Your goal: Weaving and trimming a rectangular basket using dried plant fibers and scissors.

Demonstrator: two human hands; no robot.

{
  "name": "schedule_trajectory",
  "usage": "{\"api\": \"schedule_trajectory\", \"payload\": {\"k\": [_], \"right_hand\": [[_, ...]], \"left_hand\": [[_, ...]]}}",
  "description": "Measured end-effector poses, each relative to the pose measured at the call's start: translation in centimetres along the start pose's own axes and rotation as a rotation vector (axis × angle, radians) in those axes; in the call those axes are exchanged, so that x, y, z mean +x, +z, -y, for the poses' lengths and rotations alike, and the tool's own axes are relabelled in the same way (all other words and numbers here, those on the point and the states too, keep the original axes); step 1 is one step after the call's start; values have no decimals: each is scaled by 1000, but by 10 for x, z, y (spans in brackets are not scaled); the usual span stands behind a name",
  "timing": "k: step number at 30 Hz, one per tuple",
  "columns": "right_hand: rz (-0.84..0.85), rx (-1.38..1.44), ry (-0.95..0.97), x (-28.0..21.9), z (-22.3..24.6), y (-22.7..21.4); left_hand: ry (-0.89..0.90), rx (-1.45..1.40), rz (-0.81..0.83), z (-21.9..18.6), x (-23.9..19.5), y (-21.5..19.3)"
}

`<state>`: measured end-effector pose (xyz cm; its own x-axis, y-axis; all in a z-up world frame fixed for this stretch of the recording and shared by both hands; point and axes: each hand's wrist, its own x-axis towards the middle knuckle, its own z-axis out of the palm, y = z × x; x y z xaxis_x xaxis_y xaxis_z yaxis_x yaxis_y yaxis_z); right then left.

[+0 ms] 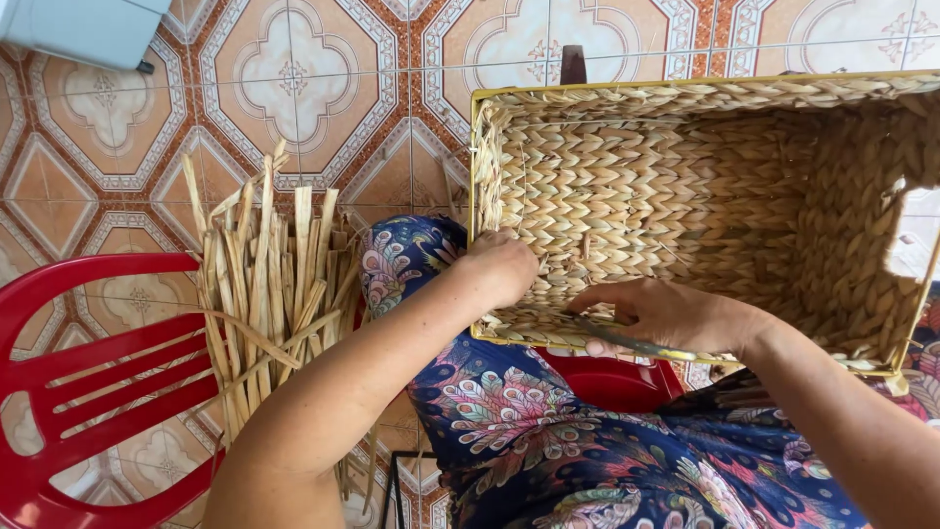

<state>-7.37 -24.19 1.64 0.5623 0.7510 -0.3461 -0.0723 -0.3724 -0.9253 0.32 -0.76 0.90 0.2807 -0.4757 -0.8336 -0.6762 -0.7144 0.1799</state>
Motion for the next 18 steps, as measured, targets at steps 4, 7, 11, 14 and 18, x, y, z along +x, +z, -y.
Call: {"api": "schedule_trajectory", "payload": {"k": [4,7,11,14,18], "right_hand": [[221,2,606,10,62,-12],[185,93,572,16,47,-2],[186,274,687,18,60,-8],[164,351,697,24,65,-9],[198,272,706,34,70,-5]], "left_hand": [[-6,-17,26,-2,1,-8],[-11,-32,45,-2,0,-8],[-20,-46,64,-2,-1,-9],[-29,-55,77,-1,-1,-11],[-43,-68,85,-2,-1,-11]]}}
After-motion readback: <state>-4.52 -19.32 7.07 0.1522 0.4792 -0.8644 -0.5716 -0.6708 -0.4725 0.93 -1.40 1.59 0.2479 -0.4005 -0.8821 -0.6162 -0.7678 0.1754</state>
